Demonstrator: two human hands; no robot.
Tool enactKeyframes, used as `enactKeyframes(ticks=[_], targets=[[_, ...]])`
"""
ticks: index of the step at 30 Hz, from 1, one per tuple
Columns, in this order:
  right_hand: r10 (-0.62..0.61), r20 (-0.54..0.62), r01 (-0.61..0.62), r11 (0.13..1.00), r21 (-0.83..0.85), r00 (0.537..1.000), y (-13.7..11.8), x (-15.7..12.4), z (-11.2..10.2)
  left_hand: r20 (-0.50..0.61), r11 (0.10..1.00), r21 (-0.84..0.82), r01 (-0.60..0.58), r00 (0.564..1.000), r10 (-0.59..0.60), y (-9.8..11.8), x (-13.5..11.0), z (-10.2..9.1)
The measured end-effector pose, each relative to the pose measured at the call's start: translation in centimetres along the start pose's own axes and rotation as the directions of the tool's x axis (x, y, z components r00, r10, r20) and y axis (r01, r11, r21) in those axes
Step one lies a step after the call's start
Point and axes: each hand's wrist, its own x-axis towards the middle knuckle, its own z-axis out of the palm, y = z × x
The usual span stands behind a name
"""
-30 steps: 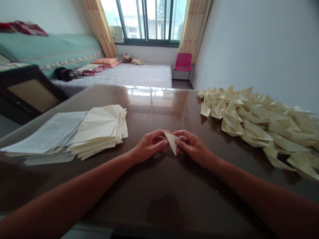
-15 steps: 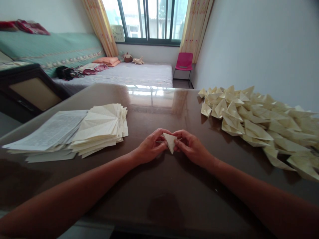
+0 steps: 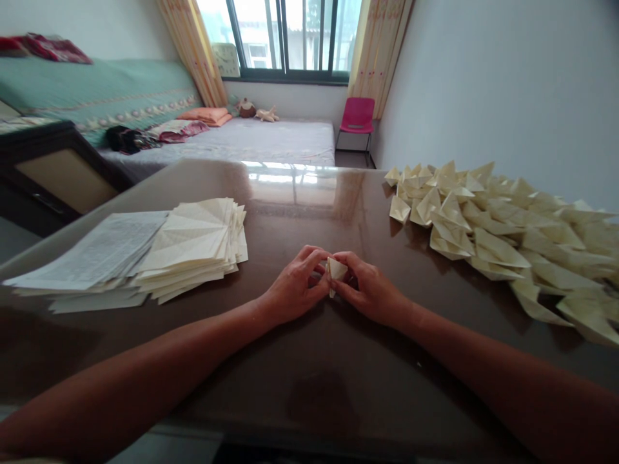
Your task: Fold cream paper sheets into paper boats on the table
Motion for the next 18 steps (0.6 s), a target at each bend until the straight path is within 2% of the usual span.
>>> enactKeyframes(ticks=[4,7,9,13,18], targets=[[-0.055,0.008,0.055,0.969,-0.242,0.998,-0.6,-0.4,0.1,-0.022,0.999,0.051,-0.012,1.0,0.013,-0.1,-0.1,0.4],[-0.137,0.013,0.125,0.859,-0.497,0.99,-1.2,-0.5,0.0,-0.026,0.998,0.057,-0.011,1.0,0.013,0.0,-0.1,0.6],[-0.148,0.013,0.125,0.78,-0.613,0.989,-1.6,-0.6,-0.1,-0.03,0.998,0.057,-0.001,1.0,0.002,0.0,0.0,0.7],[-0.109,0.048,0.113,0.733,-0.671,0.993,-1.9,-0.5,0.0,-0.035,0.998,0.069,0.01,0.999,-0.007,0.0,0.0,0.8],[-0.089,0.03,0.09,0.805,-0.587,0.996,-1.3,0.0,0.2,-0.017,0.986,0.164,-0.012,1.0,0.015,0.2,-0.2,0.8]])
